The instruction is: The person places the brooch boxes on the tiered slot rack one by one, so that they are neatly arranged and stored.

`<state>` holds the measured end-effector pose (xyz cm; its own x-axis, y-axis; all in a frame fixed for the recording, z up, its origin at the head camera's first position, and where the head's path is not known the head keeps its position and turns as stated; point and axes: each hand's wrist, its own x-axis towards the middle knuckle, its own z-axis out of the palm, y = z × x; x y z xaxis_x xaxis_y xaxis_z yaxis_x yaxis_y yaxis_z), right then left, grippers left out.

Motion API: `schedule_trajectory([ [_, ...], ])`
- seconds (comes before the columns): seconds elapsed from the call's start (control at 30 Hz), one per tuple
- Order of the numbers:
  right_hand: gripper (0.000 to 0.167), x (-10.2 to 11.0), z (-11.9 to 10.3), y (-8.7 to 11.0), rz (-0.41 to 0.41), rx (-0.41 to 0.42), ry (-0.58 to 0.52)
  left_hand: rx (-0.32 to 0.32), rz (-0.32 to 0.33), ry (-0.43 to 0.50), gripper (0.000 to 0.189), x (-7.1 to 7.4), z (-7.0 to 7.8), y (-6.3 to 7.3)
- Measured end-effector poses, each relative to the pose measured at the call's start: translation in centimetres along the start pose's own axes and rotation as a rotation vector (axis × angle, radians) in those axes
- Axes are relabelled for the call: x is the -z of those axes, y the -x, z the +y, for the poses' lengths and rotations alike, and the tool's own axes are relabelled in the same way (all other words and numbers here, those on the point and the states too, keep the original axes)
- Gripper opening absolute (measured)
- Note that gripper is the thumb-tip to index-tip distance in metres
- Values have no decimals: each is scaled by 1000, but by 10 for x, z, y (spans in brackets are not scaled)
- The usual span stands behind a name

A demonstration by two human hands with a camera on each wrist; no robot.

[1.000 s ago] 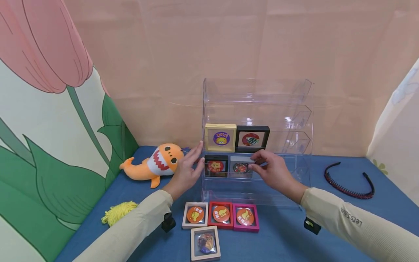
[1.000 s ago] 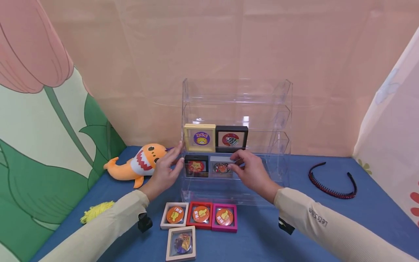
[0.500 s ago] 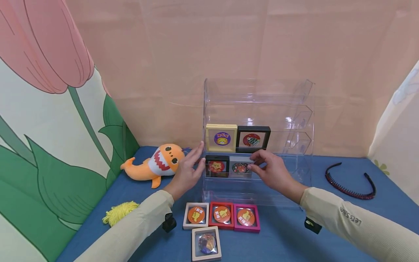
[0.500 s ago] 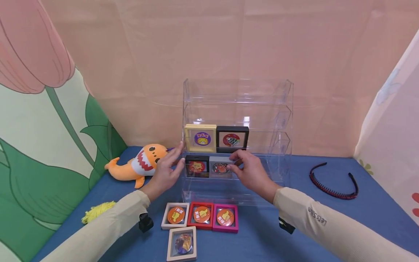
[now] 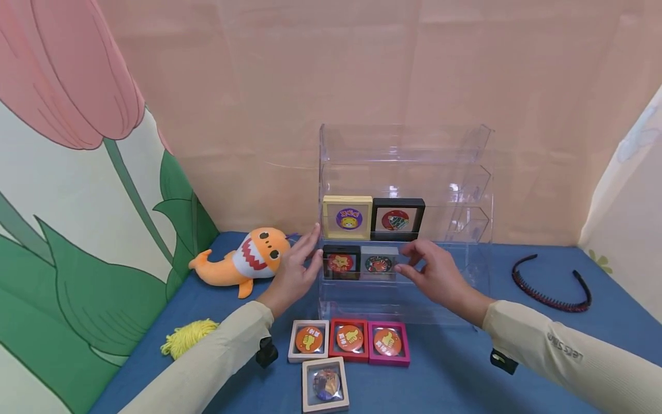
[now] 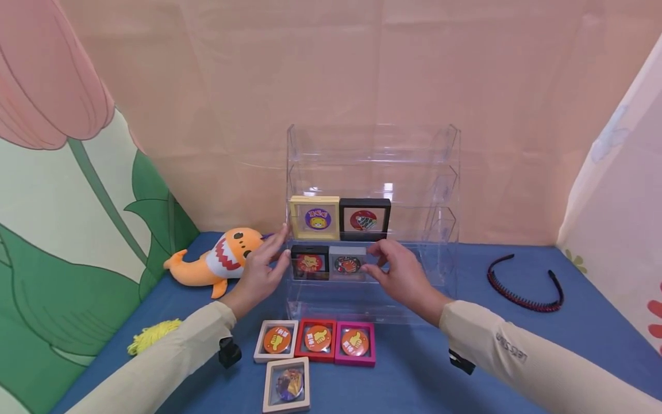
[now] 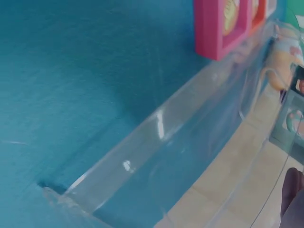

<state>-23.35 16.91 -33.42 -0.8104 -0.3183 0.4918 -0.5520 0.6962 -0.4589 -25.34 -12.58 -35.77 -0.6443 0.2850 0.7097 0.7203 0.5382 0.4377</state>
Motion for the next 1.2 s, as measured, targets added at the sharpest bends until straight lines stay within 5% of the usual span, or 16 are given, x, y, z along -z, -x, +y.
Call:
schedule_trajectory([
  [0.27, 25, 1, -4, 29, -59, 72, 40, 23, 3, -5, 60, 0, 1, -1],
  [0.7, 33, -11, 2, 72, -501, -49, -16, 34, -3, -1, 59, 0, 2, 0],
  [1.2, 57, -22, -1, 71, -622, -68, 13, 19, 0, -11, 58, 0, 1, 1],
])
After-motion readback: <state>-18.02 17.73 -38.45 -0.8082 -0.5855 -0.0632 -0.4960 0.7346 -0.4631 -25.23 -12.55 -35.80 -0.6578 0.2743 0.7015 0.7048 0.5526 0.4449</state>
